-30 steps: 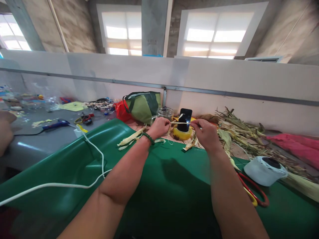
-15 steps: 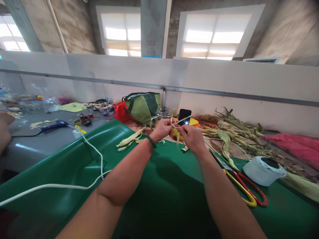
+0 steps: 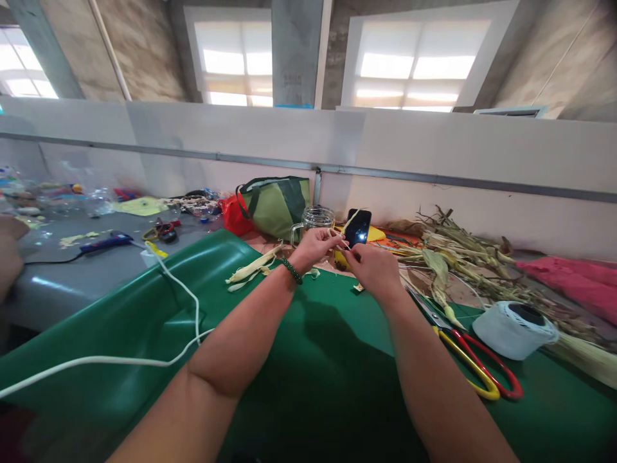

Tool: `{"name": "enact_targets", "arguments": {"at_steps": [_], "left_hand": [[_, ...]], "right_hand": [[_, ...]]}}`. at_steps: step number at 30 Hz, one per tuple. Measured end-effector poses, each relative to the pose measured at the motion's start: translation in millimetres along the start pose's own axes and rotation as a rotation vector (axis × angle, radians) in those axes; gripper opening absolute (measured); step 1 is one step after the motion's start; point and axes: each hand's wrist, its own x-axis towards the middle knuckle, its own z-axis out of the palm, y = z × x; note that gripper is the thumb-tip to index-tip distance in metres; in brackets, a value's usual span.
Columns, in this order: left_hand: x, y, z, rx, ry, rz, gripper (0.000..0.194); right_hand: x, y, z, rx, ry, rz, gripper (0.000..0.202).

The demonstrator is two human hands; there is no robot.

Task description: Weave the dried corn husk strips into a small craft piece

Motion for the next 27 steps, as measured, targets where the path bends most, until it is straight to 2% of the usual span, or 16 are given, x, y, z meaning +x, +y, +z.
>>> {"name": "enact_targets", "arguments": {"at_steps": [2, 4, 7, 10, 13, 16, 21, 27], "left_hand": [[-1.2, -0.4, 0.2, -0.032, 0.005, -0.017, 0.035], [-2.8, 0.7, 0.9, -0.093, 0.000, -0.041, 0.033], [-4.4, 3.0, 2.9, -0.197, -0.024, -0.095, 0.032], [-4.3, 3.9, 5.0, -0.239, -0.043, -0.161, 0.029], [-3.8, 3.8, 6.7, -0.234, -0.057, -0.186, 0.027], [-5.0, 5.9, 6.9, -0.232, -0.060, -0.195, 0.029], [-9.3, 13.3, 4.9, -0.243, -0.051, -0.227, 0.027], [-8.2, 12.3, 1.1, -0.217, -0.128, -0.238, 0.022]], "right_hand": [[-1.3, -0.4, -1.2, -0.005, 0.143, -0.110, 0.026], [-1.8, -1.9, -1.5, 0.021, 0.252, -0.290, 0.022], [-1.3, -6.5, 3.1, 0.043, 0.259, -0.543, 0.024], [0.6, -10.3, 13.8, 0.006, 0.248, -0.632, 0.025], [2.4, -9.7, 24.2, 0.050, 0.280, -0.605, 0.023], [3.2, -6.5, 30.5, 0.280, 0.335, -0.529, 0.022], [3.3, -6.0, 33.6, 0.694, 0.337, -0.322, 0.017], [6.7, -4.3, 24.9, 0.909, 0.314, -0.061, 0.024]]}}
